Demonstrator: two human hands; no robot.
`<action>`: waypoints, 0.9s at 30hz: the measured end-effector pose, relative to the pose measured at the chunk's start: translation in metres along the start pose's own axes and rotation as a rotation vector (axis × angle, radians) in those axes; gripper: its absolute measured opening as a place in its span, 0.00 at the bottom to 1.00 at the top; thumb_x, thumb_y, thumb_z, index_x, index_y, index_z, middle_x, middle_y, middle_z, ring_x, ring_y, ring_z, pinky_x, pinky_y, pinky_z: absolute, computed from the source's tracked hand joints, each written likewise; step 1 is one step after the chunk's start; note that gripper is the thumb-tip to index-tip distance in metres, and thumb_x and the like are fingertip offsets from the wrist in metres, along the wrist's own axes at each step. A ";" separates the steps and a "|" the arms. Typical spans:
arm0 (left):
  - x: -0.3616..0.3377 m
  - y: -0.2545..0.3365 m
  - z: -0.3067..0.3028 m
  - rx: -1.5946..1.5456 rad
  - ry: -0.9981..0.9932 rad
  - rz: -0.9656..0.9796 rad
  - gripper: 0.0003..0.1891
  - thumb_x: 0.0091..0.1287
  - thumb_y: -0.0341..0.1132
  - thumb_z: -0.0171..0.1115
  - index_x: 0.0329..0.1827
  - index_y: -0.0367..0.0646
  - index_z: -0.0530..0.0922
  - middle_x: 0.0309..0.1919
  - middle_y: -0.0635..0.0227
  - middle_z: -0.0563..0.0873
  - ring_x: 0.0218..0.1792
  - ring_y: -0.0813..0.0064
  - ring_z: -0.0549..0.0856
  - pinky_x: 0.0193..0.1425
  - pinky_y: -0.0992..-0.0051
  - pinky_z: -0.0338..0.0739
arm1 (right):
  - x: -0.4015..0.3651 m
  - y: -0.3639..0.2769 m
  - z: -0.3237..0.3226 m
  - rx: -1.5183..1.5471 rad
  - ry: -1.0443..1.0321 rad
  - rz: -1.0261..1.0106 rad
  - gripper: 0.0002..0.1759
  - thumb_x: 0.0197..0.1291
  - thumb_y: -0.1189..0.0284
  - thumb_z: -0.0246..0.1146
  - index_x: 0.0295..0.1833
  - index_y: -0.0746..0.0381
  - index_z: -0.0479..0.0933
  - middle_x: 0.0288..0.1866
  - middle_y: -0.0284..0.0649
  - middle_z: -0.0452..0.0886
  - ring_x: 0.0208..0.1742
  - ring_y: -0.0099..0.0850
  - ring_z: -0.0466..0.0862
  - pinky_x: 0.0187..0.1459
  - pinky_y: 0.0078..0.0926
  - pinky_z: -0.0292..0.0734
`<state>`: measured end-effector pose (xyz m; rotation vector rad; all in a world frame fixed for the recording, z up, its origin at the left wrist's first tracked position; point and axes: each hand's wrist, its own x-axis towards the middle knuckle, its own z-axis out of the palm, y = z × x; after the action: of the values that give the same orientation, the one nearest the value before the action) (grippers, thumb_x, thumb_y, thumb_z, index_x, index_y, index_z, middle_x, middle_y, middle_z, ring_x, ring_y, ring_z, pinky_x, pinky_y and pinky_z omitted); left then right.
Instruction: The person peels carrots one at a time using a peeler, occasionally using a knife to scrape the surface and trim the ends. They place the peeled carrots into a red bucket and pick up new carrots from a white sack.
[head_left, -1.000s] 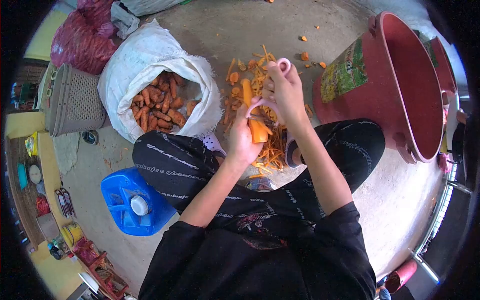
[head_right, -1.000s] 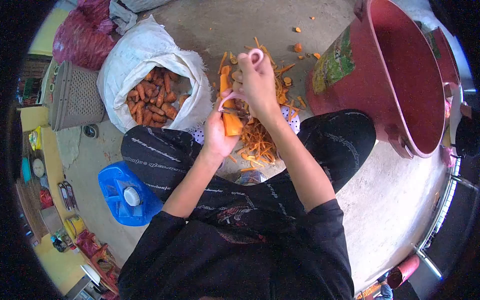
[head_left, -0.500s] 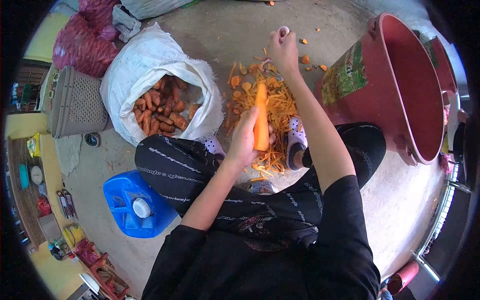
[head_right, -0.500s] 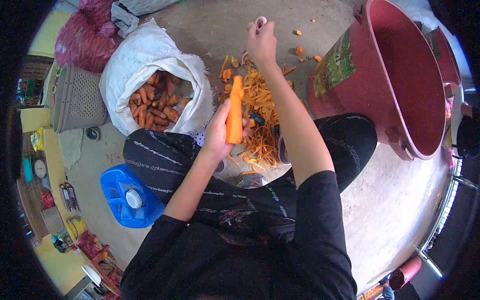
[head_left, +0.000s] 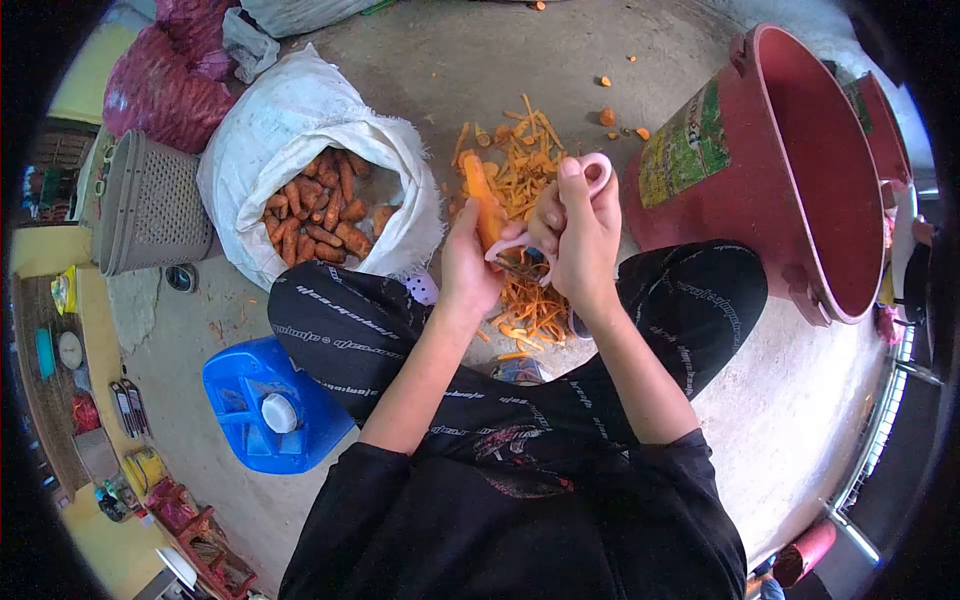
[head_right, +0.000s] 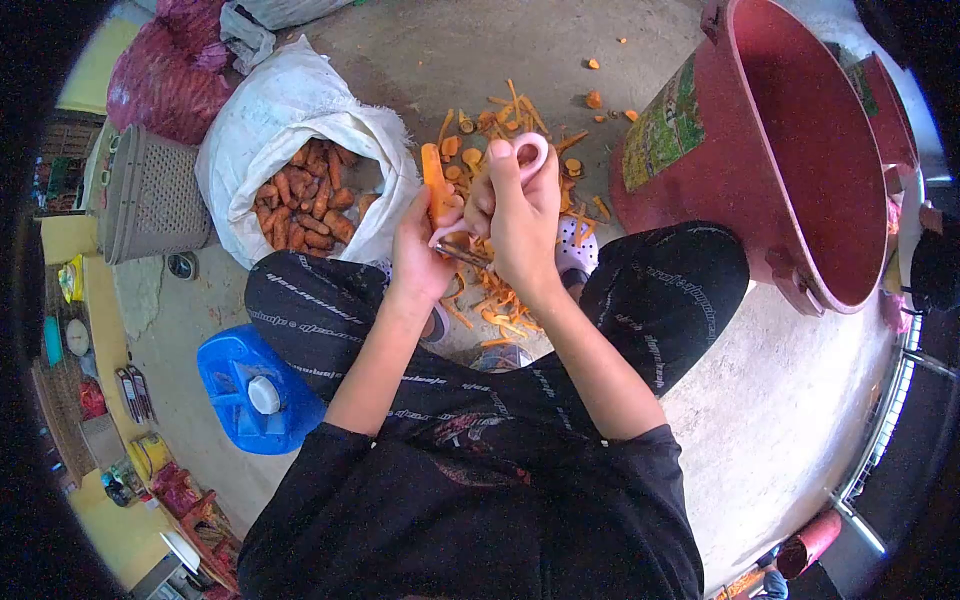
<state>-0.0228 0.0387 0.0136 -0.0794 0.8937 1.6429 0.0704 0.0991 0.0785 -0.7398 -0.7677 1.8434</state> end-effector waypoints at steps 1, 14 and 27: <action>0.000 -0.001 -0.001 0.016 0.004 0.006 0.14 0.74 0.44 0.40 0.42 0.46 0.72 0.29 0.73 0.76 0.32 0.78 0.78 0.38 0.74 0.74 | -0.001 0.003 -0.002 0.017 -0.002 0.008 0.09 0.69 0.66 0.53 0.39 0.54 0.60 0.20 0.29 0.60 0.16 0.16 0.59 0.15 0.14 0.56; 0.002 -0.005 -0.007 -0.160 -0.186 -0.053 0.09 0.73 0.42 0.46 0.46 0.48 0.71 0.33 0.71 0.76 0.35 0.76 0.76 0.43 0.70 0.72 | 0.010 0.011 -0.010 -0.086 0.053 0.100 0.10 0.69 0.66 0.53 0.40 0.55 0.59 0.20 0.28 0.61 0.14 0.16 0.59 0.15 0.14 0.58; -0.001 -0.001 0.002 -0.158 -0.146 -0.032 0.10 0.73 0.43 0.47 0.42 0.48 0.72 0.27 0.77 0.76 0.33 0.79 0.78 0.42 0.74 0.74 | 0.031 0.015 -0.013 0.069 -0.002 0.338 0.09 0.66 0.72 0.56 0.38 0.55 0.60 0.25 0.27 0.64 0.20 0.14 0.64 0.15 0.12 0.56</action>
<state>-0.0209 0.0391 0.0148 -0.0806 0.6483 1.6646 0.0613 0.1256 0.0543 -0.8635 -0.6038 2.1612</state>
